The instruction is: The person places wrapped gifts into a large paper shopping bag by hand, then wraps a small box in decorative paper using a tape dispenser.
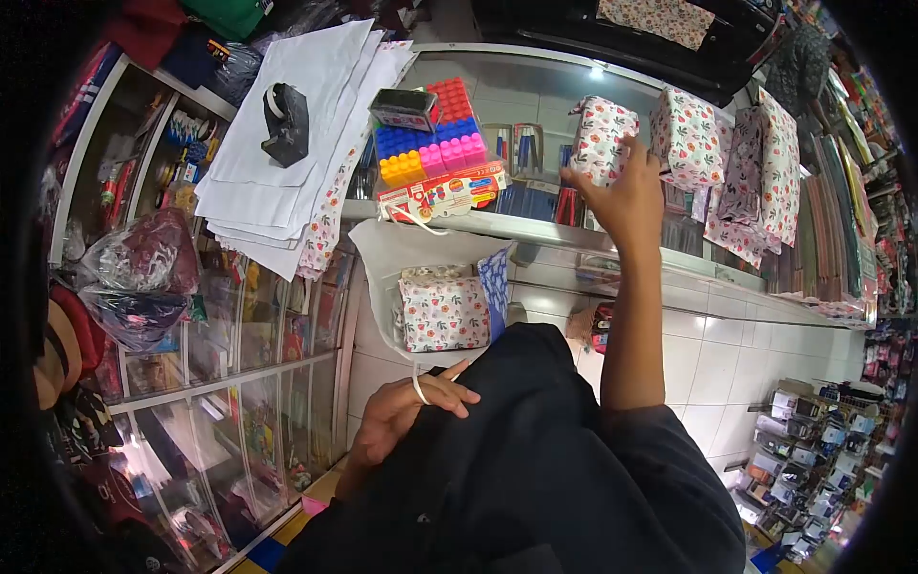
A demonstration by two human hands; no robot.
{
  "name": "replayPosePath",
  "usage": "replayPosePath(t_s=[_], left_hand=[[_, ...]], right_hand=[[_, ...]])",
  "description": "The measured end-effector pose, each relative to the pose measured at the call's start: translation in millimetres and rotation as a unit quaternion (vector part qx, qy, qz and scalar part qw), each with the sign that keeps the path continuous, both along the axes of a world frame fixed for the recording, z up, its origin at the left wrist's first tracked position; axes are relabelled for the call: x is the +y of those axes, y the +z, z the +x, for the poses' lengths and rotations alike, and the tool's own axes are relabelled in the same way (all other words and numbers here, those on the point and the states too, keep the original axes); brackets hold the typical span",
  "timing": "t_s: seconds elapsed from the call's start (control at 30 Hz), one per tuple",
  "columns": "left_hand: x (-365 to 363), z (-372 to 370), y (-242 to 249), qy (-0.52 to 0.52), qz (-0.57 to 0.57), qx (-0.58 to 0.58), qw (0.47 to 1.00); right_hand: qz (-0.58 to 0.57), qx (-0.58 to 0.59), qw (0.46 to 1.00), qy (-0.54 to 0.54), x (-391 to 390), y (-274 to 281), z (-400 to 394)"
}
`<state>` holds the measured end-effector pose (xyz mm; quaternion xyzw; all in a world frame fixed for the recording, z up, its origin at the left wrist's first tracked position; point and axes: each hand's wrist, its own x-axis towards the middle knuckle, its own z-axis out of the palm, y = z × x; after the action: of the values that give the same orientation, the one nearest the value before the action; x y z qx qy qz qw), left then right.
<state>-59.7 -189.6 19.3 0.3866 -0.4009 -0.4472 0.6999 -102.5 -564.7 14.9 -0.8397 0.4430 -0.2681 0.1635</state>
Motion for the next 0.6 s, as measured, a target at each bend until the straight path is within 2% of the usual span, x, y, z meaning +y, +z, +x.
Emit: replayPosePath(t_s=[0.03, 0.07, 0.13, 0.2, 0.27, 0.47, 0.6], left_hand=[[0, 0, 0, 0.001, -0.002, -0.001, 1.000], [0, 0, 0, 0.002, -0.002, -0.002, 1.000], [0, 1, 0, -0.001, -0.001, 0.000, 1.000], [0, 1, -1, -0.006, 0.000, 0.002, 1.000], [0, 3, -5, -0.006, -0.005, -0.003, 1.000], [-3, 9, -2, -0.019, 0.004, -0.009, 1.000], [-3, 12, -4, -0.029, -0.003, -0.010, 1.000]], right_hand=[[0.026, 0.001, 0.998, 0.049, -3, 4, -5], [0.026, 0.002, 0.998, 0.048, -7, 7, -9], [0.007, 0.045, 0.993, 0.112, -13, 11, -16], [-0.001, 0.020, 0.989, 0.145, -19, 8, -18], [-0.063, 0.008, 0.976, 0.206, -23, 3, -19], [-0.073, 0.018, 0.984, 0.165, -9, 6, -21], [-0.101, -0.017, 0.975, 0.196, -15, 10, -33]])
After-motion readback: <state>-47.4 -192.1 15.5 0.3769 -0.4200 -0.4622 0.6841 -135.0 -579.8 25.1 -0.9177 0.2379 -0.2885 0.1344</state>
